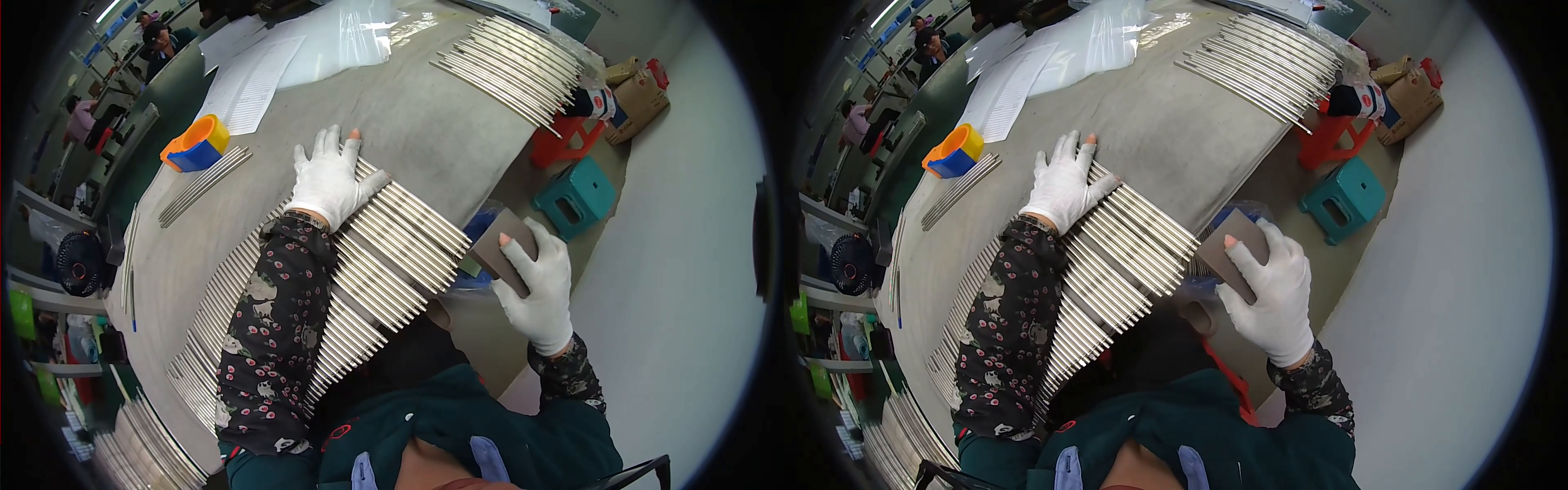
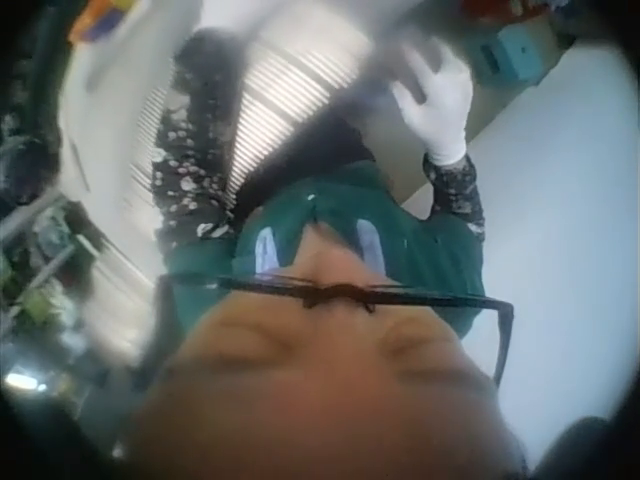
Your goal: Sanding the ends of a bundle of thin wooden rods using a sanding block at an industrial workbench.
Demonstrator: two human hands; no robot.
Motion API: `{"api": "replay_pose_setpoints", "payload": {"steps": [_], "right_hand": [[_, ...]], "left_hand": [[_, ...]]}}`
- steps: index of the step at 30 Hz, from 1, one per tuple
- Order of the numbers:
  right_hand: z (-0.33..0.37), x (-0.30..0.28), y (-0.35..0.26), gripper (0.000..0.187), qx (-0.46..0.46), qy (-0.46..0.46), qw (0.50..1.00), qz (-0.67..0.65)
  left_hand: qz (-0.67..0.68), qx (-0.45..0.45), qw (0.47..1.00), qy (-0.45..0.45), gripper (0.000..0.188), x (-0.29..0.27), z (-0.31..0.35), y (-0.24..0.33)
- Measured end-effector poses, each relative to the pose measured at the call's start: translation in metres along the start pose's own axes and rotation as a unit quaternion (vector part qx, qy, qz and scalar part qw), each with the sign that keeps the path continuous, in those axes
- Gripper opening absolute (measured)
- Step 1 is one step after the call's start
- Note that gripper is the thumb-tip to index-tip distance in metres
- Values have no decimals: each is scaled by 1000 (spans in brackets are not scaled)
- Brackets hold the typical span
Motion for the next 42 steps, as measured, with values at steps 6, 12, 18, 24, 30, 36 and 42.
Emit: {"api": "replay_pose_setpoints", "payload": {"steps": [6,12,18,24,30,36,42], "right_hand": [[-7,0,-4,58,-23,10,1000,10],[-25,19,-20,53,-75,-2,997,26],[-42,31,-30,46,-99,1,994,34],[-9,-16,-6,49,-44,-40,996,63],[-19,2,-24,51,-57,-9,998,31],[-48,47,-45,43,-70,-14,996,54],[-12,-22,-17,47,-59,-86,986,127]], "left_hand": [[9,0,1000,6,81,-3,6,-4],[16,-4,1000,3,82,-6,6,-6],[22,0,1000,5,81,-4,5,-6],[21,-5,1000,6,81,-3,6,-5],[13,-6,1000,5,81,-2,6,-4],[15,1,1000,-4,82,1,3,-3],[3,-21,1000,-9,83,-2,6,-5]]}}
Point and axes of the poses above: each hand's wrist, its own z-axis away from the middle knuckle, its own x-axis out of the palm, y = z × x, the point moved 3 cm from there along -z, towards the middle knuckle, and after that the axes turned 13 degrees about y, right-handed, at the moved point
